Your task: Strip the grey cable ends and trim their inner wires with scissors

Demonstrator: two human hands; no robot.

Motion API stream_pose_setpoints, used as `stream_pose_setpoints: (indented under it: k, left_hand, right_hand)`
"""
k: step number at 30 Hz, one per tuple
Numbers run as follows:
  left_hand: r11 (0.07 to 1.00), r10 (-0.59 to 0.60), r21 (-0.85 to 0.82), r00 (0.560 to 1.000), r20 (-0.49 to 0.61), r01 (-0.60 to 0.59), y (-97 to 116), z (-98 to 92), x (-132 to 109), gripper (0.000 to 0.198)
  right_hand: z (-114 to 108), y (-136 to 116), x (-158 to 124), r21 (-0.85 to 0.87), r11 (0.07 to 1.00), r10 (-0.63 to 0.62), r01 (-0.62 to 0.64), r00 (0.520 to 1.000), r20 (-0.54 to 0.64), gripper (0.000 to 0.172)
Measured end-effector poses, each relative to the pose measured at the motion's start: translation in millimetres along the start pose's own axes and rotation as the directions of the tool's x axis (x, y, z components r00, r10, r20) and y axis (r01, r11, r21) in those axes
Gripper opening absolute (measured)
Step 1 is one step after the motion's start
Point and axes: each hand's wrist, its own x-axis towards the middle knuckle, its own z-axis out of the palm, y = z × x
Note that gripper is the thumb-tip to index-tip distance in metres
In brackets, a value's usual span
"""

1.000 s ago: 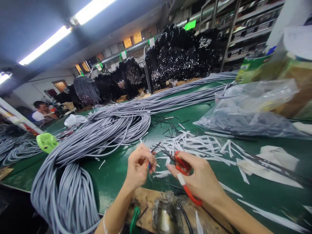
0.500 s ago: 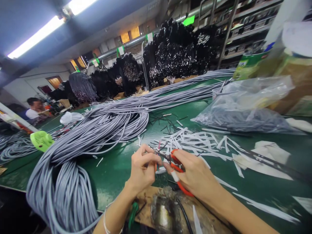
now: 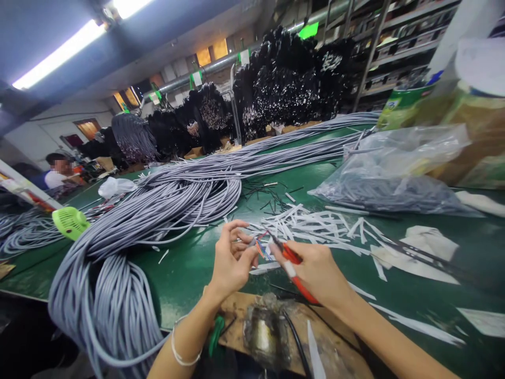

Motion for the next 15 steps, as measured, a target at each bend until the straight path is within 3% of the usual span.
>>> stream_pose_setpoints:
  k: [5, 8, 10, 12, 14, 15]
  left_hand:
    - [0.967, -0.230, -0.109, 0.973, 0.023, 0.232, 18.0, -11.6, -13.3, 0.038]
    - [0.926, -0.363, -0.087, 0.930, 0.065, 0.367, 33.6, -38.5, -52.1, 0.039]
    - [0.909, -0.416, 0.025, 0.902, 0.118, 0.416, 40.2, -59.8, -89.4, 0.039]
    - [0.837, -0.543, 0.190, 0.824, 0.160, 0.514, 41.0, -80.6, -130.4, 0.035]
    - [0.668, -0.698, 0.377, 0.716, 0.016, 0.642, 35.8, -100.3, -170.2, 0.029]
    - [0.568, -0.708, 0.488, 0.696, -0.120, 0.663, 31.6, -109.6, -188.5, 0.025]
  right_hand:
    - [-7.7, 10.7, 8.3, -0.175, 0.963, 0.215, -0.203, 0.975, 0.050, 0.052]
    - [-7.6, 12.0, 6.4, -0.290, 0.938, 0.258, -0.191, 0.942, 0.216, 0.045]
    - [-5.3, 11.5, 3.2, -0.326, 0.934, 0.260, -0.148, 0.906, 0.335, 0.037]
    - [-2.2, 10.0, 0.1, -0.332, 0.939, 0.238, -0.093, 0.870, 0.431, 0.029]
    - [0.8, 7.5, -1.8, -0.322, 0.946, 0.216, -0.047, 0.831, 0.513, 0.024]
    - [2.2, 6.1, -2.1, -0.317, 0.948, 0.210, -0.031, 0.809, 0.549, 0.022]
